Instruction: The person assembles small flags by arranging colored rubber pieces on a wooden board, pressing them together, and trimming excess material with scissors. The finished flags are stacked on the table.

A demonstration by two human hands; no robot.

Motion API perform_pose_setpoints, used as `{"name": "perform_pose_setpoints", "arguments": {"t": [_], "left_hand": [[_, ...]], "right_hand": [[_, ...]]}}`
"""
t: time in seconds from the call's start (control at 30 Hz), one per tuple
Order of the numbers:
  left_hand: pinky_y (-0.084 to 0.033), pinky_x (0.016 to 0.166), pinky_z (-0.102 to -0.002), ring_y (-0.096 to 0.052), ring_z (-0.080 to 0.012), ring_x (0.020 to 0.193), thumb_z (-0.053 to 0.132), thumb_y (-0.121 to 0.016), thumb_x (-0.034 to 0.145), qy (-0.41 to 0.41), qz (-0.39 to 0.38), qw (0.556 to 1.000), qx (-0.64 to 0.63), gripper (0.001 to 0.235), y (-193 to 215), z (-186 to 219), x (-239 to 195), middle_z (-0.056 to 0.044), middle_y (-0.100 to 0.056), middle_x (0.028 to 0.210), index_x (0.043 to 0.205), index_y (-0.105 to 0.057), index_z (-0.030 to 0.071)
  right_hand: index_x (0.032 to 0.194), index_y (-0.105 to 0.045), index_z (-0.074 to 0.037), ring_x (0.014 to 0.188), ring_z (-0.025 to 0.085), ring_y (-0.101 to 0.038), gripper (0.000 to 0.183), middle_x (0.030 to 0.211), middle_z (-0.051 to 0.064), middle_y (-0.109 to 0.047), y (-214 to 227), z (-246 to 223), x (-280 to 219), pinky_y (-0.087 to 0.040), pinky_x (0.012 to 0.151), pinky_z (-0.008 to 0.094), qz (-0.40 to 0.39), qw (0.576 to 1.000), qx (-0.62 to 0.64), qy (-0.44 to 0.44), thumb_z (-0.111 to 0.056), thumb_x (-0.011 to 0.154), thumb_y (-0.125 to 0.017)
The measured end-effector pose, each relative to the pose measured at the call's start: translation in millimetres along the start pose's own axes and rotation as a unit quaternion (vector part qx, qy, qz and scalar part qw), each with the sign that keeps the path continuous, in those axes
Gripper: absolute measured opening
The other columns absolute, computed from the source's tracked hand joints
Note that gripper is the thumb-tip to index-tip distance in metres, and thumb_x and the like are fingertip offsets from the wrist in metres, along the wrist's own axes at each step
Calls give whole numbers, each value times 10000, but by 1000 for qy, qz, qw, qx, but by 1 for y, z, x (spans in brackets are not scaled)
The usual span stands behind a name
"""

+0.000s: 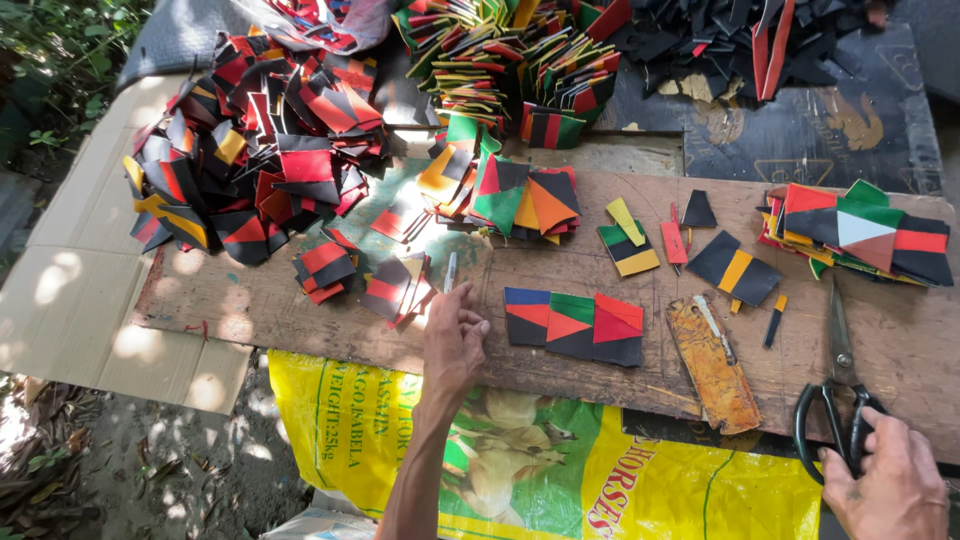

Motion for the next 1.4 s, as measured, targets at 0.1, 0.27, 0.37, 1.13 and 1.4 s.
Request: {"name": "perform_pose_setpoints", "arguments": {"t": [0.1,0.27,0.37,1.13,1.4], "left_hand": [[-566,700,-281,-650,-155,797,-98,-642,818,-1,20,1000,-7,539,0,-5,-4,-103,-602,1126,1344,-554,-18],[-565,690,-288,-647,-160,794,-88,-662,822,-27,22,999,11,499,0,-5,-1,-120,-584,1064,1311,-586,-22],[-564,682,-296,-643,-164,787,-71,-681,825,-33,13,999,25,491,-1,-2,-3,-120,-586,1051,1306,-599,-18],[-457,929,-454,-558,-347,1124,115,-860,702,-47,-106,969,217,565,-36,50,19,-155,-517,1169,1207,-613,49],[-469,920,-461,-561,-357,1131,81,-855,683,-58,-102,973,201,569,-35,49,18,-149,-533,1161,1190,-600,61]], "right_hand": [[1397,-612,14,772,211,-673,743,1055,163,-636,4,2,-12,-594,748,343,4,999,31,-11,-89,702,-853],[1417,-581,-16,816,208,-698,753,1008,141,-676,-17,30,-26,-604,800,322,-27,999,14,-44,-100,727,-870],[1412,-498,38,827,249,-717,734,987,199,-696,-43,75,-42,-597,802,355,-53,991,72,-98,-46,763,-832],[1005,-629,37,656,155,-629,349,736,95,-685,-171,-115,-145,-480,651,310,-456,697,534,-149,-108,766,-838],[922,-696,26,574,132,-604,271,655,56,-681,-164,-140,-144,-441,566,298,-514,632,545,-198,-140,763,-841]]}}
Point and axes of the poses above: each hand's wrist, its own x-axis towards the middle knuckle, its own y-axis out of the back of the hand, z = x × y, the point moved 9 cm from there along x, towards the middle knuckle
